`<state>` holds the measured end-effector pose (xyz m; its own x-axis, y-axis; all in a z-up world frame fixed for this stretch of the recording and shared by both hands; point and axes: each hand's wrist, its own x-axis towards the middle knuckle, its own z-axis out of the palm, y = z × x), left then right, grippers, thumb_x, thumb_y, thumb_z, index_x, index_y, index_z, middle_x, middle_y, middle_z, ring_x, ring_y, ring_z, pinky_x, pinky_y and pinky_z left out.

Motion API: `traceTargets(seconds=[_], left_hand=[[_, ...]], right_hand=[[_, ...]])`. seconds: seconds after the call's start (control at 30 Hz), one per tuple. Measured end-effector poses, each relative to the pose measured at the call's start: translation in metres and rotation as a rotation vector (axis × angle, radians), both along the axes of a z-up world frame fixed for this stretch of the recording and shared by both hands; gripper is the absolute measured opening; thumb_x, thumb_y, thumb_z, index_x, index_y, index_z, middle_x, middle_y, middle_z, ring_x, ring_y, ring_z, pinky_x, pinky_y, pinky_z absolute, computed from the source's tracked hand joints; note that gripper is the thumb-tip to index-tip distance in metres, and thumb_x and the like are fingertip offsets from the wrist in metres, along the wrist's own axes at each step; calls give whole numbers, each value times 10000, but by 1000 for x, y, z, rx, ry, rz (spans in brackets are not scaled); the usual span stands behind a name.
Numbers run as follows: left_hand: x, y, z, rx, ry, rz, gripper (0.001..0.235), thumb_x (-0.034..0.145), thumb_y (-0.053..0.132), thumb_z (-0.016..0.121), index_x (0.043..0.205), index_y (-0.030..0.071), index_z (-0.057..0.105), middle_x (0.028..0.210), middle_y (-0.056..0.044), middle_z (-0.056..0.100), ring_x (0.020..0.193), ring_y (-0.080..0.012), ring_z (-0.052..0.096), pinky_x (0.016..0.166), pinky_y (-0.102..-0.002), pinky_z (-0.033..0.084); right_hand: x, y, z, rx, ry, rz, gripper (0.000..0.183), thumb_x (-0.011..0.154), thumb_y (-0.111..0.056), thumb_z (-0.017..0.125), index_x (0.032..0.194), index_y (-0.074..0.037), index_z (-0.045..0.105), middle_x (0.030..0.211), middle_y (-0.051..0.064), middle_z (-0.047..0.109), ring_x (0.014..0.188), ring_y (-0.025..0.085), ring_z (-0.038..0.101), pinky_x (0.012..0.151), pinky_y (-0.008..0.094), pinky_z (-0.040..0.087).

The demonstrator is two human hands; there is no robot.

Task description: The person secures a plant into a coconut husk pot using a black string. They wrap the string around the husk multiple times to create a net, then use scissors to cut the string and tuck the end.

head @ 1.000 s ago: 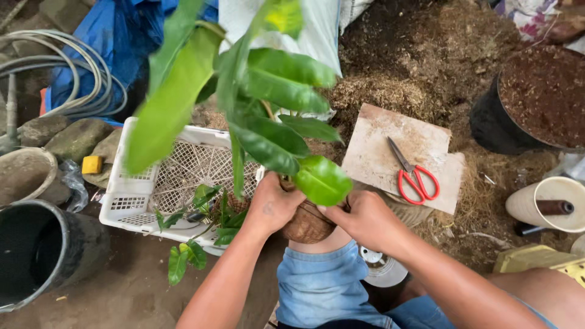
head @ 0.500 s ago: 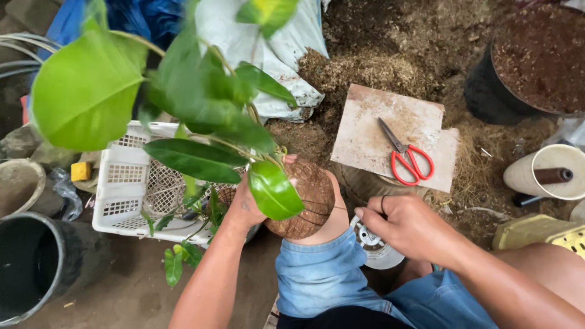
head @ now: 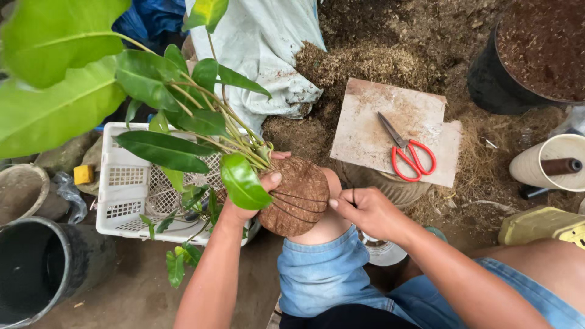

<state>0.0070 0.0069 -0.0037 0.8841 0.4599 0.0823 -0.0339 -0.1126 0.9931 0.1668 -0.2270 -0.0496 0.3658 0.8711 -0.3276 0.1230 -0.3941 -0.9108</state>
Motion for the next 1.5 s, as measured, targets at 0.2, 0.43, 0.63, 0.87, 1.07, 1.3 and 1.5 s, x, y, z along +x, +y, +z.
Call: traceTargets(seconds=[0.2,0.43,0.63,0.87,1.07,1.3,1.5], left_hand=[[5,23,-26,-242,-73,13,472,859,293,717,1198,-33,677,1243,-177,722,1155,-283,662,1069,-452,512],[17,4,-38,-747,-197,-50,605,824,423,681,1237,-16,640,1316,-253,661,1244,-370,646,1113,-519,490],[44,-8,-31,-1001,-61,-71,580,873,399,604,1312,21,630,1348,-219,650,1249,-355,609,1093,-463,475],[-4,-54,35,740,149,386,422,972,356,611,1226,24,669,1309,-208,633,1278,-363,590,1099,-454,453],[12,-54,51,993,78,71,385,1044,282,547,1342,83,688,1458,-161,614,1419,-407,497,1188,-490,379],[-3,-32,40,728,62,68,409,1071,296,509,1350,39,661,1457,-166,611,1439,-353,511,1197,-445,389],[-3,-26,30,679,-45,13,392,1087,279,510,1294,-6,682,1407,-179,640,1435,-364,534,1212,-442,400]], right_hand=[[-4,25,-27,269,231,68,393,1023,-319,613,725,-64,637,633,-93,508,614,25,422,532,257,380],[-12,20,39,28,114,9,416,955,-330,664,656,-41,687,518,-30,460,508,73,386,465,307,336],[-8,23,85,-65,-59,-80,428,911,-367,657,637,-43,719,474,30,533,458,106,472,457,329,412],[-13,29,87,-52,-59,-120,450,924,-369,660,644,-18,692,499,61,546,483,125,476,476,365,431],[-21,28,95,-19,-109,-83,423,944,-348,622,715,3,677,544,157,604,501,181,535,514,418,494],[-19,-24,116,-125,-217,-78,382,948,-338,601,737,-21,631,540,175,586,460,257,559,510,417,481],[-25,-47,125,-37,-249,-74,353,945,-299,630,725,-24,624,536,167,541,460,281,458,486,423,470]])
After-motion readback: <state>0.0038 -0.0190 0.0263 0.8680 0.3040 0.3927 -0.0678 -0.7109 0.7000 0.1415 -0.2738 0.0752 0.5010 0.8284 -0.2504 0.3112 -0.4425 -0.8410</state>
